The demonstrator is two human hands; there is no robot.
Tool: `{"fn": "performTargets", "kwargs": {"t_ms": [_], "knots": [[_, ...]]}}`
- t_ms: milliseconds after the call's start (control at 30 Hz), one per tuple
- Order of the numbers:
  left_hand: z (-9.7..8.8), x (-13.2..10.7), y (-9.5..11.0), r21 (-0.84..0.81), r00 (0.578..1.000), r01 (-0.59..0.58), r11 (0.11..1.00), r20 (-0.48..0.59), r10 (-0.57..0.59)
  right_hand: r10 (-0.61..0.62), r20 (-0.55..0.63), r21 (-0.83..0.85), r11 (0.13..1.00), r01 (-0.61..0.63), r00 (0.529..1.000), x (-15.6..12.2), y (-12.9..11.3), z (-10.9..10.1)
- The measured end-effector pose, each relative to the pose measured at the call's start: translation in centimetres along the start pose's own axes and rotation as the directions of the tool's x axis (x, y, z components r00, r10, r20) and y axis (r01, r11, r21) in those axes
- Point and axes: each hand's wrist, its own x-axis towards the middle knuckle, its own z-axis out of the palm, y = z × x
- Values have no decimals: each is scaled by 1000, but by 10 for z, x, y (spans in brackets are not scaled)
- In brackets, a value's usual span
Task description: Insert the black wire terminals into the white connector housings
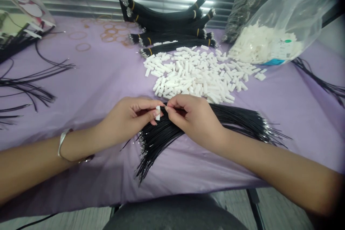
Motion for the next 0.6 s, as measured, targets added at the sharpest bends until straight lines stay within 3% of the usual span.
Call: {"fn": "performTargets", "kwargs": {"t_ms": [300,400,467,600], "knots": [[-1,2,2,-55,998,55,997,12,-54,-30,12,-66,997,30,999,-1,0,-2],[-2,4,2,-132,992,129,983,7,-129,-188,-30,-204,963,178,982,-4,-2,-7],[-3,5,1,-198,982,185,963,-5,-190,-325,-66,-304,907,291,943,-6,-6,-10],[-4,4,-2,-356,963,233,905,-48,-267,-493,8,-317,824,470,870,-11,-15,-13]]}}
